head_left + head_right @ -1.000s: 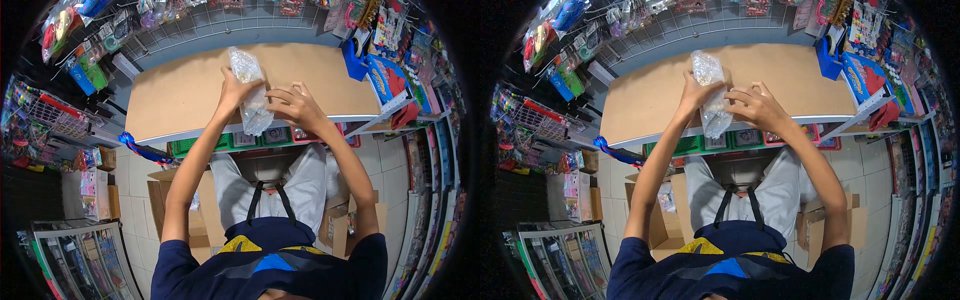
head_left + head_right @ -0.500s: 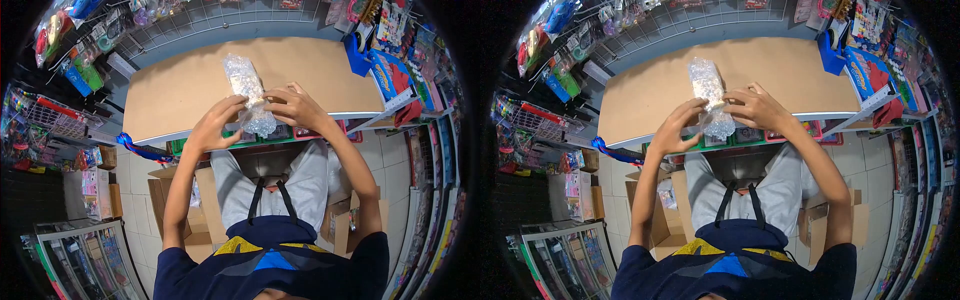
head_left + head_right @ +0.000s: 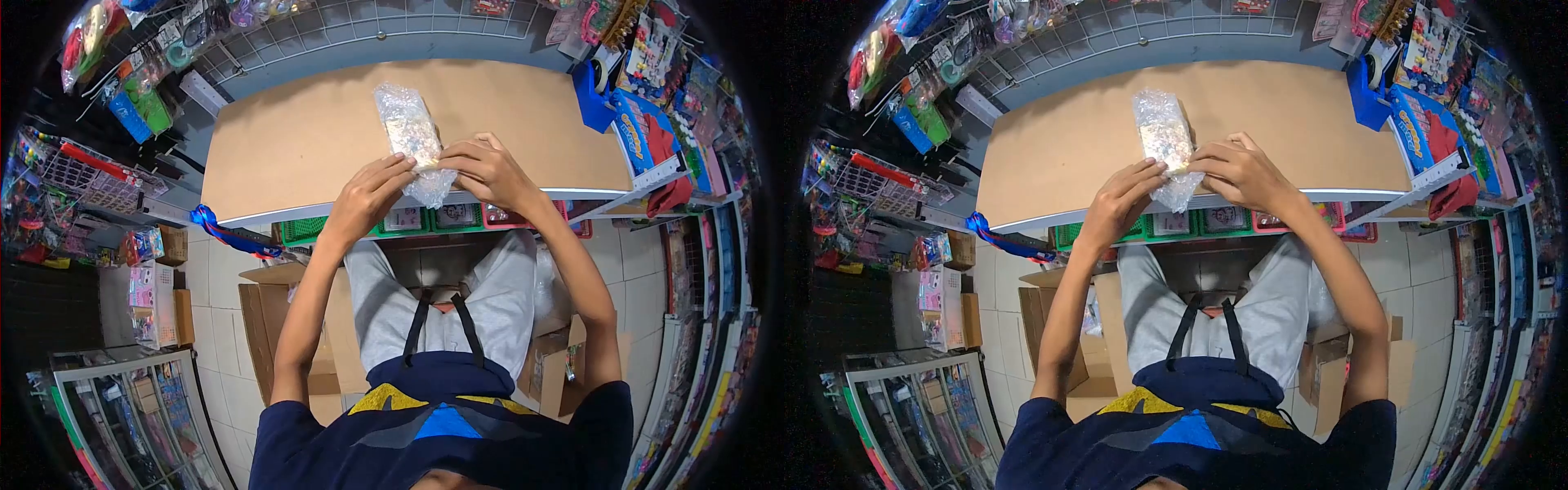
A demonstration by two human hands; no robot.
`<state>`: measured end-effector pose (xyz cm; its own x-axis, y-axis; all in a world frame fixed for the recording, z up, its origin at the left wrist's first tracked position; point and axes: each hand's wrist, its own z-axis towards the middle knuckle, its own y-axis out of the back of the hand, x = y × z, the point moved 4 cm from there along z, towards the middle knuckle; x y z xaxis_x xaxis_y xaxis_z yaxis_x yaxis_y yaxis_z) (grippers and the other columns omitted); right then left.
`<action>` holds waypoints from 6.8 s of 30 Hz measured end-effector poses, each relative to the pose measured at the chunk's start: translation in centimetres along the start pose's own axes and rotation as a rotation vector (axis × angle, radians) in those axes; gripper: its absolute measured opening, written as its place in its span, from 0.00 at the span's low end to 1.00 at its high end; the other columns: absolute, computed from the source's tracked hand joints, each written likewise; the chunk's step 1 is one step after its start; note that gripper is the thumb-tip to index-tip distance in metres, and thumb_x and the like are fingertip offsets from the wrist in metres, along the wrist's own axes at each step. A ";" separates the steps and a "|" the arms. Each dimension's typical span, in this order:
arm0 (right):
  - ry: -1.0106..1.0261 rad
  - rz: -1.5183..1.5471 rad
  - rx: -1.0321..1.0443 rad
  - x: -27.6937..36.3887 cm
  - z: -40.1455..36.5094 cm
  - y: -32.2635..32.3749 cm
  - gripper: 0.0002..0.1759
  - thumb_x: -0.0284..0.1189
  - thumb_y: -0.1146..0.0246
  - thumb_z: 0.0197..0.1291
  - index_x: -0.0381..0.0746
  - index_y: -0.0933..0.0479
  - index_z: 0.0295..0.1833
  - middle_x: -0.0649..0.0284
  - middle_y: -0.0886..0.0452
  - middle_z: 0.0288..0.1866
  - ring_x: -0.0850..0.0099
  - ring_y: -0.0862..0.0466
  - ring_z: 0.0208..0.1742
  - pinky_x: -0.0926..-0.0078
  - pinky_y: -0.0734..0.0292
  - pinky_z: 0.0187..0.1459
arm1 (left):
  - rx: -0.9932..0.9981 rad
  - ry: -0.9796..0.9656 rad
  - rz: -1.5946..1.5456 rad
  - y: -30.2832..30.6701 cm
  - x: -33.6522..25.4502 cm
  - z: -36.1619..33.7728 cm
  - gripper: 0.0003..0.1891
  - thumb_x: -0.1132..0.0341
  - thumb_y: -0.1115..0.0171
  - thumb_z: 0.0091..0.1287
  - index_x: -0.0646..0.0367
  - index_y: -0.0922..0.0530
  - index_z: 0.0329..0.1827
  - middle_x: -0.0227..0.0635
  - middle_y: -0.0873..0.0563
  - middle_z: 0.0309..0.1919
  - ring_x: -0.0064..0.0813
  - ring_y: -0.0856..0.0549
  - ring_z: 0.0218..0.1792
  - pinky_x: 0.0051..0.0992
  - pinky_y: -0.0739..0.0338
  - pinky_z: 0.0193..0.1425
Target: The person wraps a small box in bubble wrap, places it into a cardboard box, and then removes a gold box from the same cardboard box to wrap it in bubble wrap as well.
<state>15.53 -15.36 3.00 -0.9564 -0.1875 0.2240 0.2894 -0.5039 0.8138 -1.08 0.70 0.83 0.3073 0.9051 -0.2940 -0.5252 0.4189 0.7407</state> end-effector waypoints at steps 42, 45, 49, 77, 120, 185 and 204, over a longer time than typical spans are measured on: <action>-0.777 0.919 -0.257 -3.9 -0.1 -3.9 0.17 0.31 0.30 0.68 0.29 0.16 0.54 0.64 0.13 0.44 0.81 0.18 0.42 0.82 0.23 0.45 | -0.286 0.388 -0.318 -0.1 0.6 1.4 0.09 0.74 0.29 0.66 0.68 0.15 0.46 0.43 0.10 0.44 0.30 0.10 0.44 0.28 0.16 0.46; -0.702 0.814 -0.257 -4.3 0.1 -4.1 0.17 0.32 0.32 0.69 0.28 0.16 0.52 0.65 0.13 0.42 0.81 0.20 0.40 0.80 0.24 0.44 | -0.310 0.484 -0.386 0.0 0.0 1.8 0.09 0.73 0.29 0.66 0.69 0.15 0.46 0.43 0.10 0.42 0.30 0.10 0.44 0.27 0.16 0.45; -0.740 0.754 -0.258 -4.1 0.2 -4.3 0.18 0.34 0.32 0.69 0.29 0.15 0.52 0.65 0.13 0.40 0.80 0.19 0.39 0.78 0.24 0.43 | -0.345 0.476 -0.335 -0.1 0.1 1.9 0.08 0.75 0.31 0.67 0.67 0.16 0.47 0.44 0.12 0.44 0.31 0.11 0.44 0.28 0.15 0.47; -1.014 0.254 -0.259 -1.3 1.7 -3.6 0.23 0.52 0.29 0.60 0.41 0.15 0.41 0.60 0.11 0.33 0.64 0.10 0.38 0.66 0.19 0.42 | -0.318 0.311 -0.143 -1.3 0.4 2.8 0.09 0.75 0.35 0.65 0.64 0.15 0.47 0.47 0.14 0.49 0.48 0.16 0.54 0.39 0.23 0.61; -0.762 1.058 -0.700 0.1 -1.1 -0.4 0.11 0.27 0.30 0.67 0.29 0.15 0.49 0.60 0.11 0.45 0.77 0.13 0.47 0.79 0.20 0.53 | -0.053 0.445 -0.921 -2.7 -1.1 4.8 0.26 0.74 0.23 0.59 0.63 0.17 0.63 0.39 0.12 0.54 0.24 0.12 0.47 0.25 0.14 0.52; -1.133 -0.146 -0.808 -21.0 -18.7 15.2 0.16 0.34 0.23 0.56 0.30 0.12 0.39 0.54 0.14 0.55 0.65 0.20 0.65 0.70 0.31 0.65 | -0.046 0.591 -0.719 -1.4 1.6 3.3 0.23 0.78 0.25 0.61 0.63 0.17 0.61 0.21 0.19 0.30 0.06 0.28 0.26 0.13 0.37 0.26; -0.832 0.869 -0.409 -1.0 -4.2 5.9 0.15 0.26 0.25 0.60 0.33 0.13 0.51 0.61 0.10 0.46 0.77 0.13 0.47 0.80 0.21 0.53 | -0.041 0.519 -0.973 -1.6 -1.4 3.6 0.23 0.74 0.27 0.65 0.63 0.18 0.64 0.38 0.12 0.53 0.20 0.16 0.49 0.22 0.19 0.52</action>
<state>18.37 -21.66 5.29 -0.1394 -0.0766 0.9873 0.6809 -0.7314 0.0394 2.21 -1.49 2.20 0.2382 0.1042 -0.9656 -0.2685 0.9626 0.0377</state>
